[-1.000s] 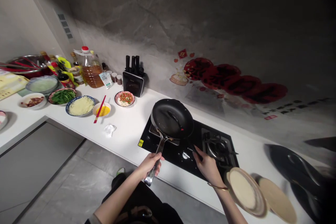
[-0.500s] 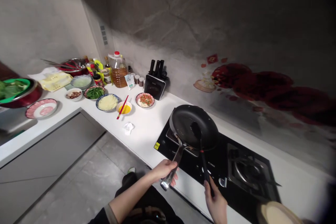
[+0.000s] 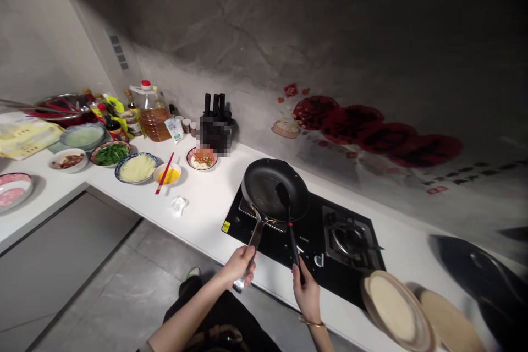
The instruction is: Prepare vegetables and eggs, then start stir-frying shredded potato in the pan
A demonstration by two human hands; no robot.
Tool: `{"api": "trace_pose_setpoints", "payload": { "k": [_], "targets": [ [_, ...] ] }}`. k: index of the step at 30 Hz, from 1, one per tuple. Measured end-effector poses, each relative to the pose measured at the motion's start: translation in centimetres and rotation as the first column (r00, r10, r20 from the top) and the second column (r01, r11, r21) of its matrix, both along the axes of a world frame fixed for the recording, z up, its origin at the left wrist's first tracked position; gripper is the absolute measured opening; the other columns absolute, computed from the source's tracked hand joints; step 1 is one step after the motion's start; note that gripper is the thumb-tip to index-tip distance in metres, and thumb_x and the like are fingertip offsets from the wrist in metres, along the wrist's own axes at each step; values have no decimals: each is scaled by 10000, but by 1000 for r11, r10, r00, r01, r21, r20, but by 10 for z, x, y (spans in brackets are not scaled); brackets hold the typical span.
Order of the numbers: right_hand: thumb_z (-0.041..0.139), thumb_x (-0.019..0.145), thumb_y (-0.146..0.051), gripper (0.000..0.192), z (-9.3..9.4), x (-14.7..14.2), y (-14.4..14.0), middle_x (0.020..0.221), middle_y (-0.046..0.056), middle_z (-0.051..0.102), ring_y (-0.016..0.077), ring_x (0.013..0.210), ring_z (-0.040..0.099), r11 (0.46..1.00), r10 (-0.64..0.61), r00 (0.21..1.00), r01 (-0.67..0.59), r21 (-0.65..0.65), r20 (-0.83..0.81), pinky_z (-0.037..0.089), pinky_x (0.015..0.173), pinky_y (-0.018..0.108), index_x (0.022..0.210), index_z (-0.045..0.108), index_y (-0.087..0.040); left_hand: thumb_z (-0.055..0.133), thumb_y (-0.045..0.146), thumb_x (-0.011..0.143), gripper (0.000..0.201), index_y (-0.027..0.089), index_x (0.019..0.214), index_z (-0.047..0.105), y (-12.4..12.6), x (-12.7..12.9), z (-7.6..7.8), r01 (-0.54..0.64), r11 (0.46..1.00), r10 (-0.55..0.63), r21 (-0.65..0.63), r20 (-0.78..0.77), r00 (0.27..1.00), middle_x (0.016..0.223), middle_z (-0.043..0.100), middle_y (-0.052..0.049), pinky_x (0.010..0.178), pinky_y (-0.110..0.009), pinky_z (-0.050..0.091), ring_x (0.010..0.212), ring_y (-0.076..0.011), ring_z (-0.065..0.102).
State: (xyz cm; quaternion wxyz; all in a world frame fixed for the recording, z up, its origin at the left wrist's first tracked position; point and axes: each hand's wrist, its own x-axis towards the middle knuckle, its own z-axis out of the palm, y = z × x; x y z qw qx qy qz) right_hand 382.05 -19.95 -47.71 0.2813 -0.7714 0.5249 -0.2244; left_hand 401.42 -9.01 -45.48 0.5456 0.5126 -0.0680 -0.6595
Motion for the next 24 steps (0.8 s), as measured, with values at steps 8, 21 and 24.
{"api": "trace_pose_setpoints", "payload": {
  "k": [8,21,24],
  "targets": [
    [373,839,-555,673,3,-4,4,742,116,702,159,462,571,1000,7,1000,-7,7,5,462,436,240,1220,558,-32,492,710,685,563,176,856,442,2,0,-1,-2,1000,3,-14,16,1000,500,450,89,305,-192,264,297,-54,391],
    [420,877,-341,388,21,11,20,1088,103,676,235,979,641,997,-1,966,19,-68,258,496,860,317,1160,608,-153,684,632,564,597,173,901,504,3,6,-4,2,999,-1,37,-17,1000,488,448,89,308,-186,248,300,-52,362],
    [402,872,-257,323,29,19,28,853,33,698,167,720,641,998,-3,968,21,-67,250,504,673,238,1098,618,-174,756,566,492,585,186,876,534,1,16,-14,52,996,-46,78,-77,996,482,439,91,316,-192,254,303,-58,357]
  ]
}}
